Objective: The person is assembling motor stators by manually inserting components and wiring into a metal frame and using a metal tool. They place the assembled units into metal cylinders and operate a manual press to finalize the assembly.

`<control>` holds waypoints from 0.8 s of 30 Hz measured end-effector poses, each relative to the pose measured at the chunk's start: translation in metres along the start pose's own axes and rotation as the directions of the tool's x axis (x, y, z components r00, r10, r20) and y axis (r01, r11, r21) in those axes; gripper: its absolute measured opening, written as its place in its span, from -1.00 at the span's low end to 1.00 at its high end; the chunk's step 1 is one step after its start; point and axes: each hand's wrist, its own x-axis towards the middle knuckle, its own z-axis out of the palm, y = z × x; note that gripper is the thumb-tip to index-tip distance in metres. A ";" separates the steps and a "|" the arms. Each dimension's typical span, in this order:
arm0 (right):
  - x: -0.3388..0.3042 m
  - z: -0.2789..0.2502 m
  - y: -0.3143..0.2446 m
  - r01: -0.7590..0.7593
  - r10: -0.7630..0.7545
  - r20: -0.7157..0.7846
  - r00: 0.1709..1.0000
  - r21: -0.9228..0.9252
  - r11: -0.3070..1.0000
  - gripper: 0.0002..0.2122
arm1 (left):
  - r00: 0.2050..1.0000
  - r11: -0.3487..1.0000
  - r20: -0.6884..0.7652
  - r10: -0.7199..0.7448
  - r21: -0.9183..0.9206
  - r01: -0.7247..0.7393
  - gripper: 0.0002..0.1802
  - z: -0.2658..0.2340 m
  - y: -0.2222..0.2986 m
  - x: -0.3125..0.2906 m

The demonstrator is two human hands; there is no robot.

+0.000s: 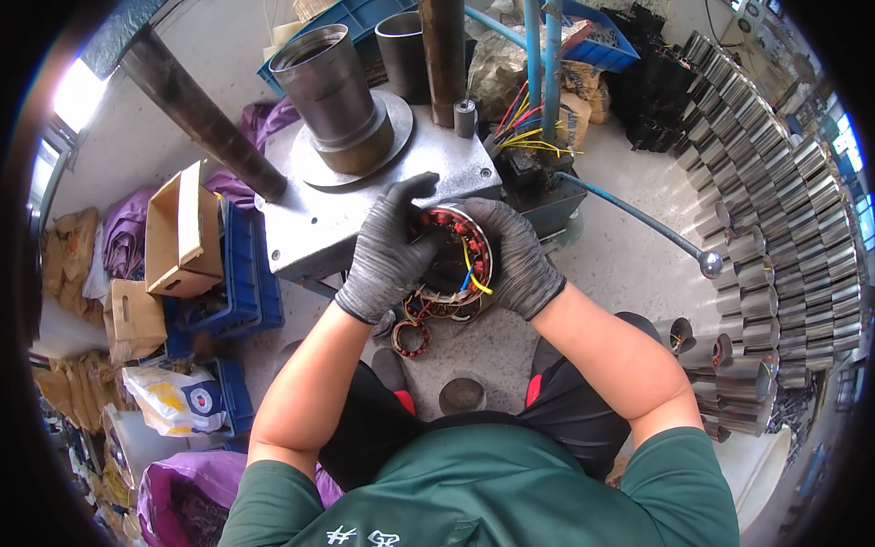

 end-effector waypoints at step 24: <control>-0.014 0.023 -0.038 0.244 -0.219 0.384 0.897 -0.016 0.970 -0.29 | 0.952 0.942 -0.041 0.304 -0.137 -0.307 -0.50 -0.001 0.009 -0.032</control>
